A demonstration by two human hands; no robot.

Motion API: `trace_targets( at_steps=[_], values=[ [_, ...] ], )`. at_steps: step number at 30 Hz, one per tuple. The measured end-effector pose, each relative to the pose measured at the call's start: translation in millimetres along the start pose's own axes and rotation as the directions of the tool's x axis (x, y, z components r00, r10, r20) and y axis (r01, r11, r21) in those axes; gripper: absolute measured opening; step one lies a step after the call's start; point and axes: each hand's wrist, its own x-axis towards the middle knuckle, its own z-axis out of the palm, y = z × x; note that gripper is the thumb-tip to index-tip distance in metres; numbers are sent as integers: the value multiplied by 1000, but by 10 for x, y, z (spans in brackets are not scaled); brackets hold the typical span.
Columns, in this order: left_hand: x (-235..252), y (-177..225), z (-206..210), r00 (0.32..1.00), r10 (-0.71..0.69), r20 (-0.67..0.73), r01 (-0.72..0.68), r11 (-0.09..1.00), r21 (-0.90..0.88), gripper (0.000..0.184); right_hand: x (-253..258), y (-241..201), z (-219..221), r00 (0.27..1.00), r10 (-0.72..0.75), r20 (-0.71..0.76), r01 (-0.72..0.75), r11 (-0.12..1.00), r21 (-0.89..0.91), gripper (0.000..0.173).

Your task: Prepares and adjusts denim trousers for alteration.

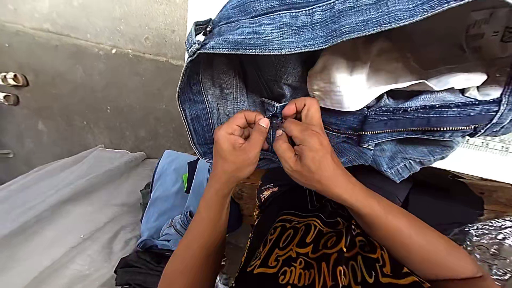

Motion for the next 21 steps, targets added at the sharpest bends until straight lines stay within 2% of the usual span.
trace_targets(
  at_steps=[6,11,15,21],
  values=[
    [-11,-20,-2,999,33,-8,-32,999,8,5,8,-49,35,999,53,-4,-53,997,-58,24],
    [-16,-16,-47,997,47,60,-48,999,17,7,0,-56,-80,989,47,139,-36,997,-75,30],
    [26,-7,-114,990,63,127,-69,997,44,9,12,-37,-102,993,49,112,-46,998,-33,29],
    [47,-22,-131,985,87,151,-93,995,35,10,14,-70,-49,994,67,82,-60,994,-91,29]
  ],
)
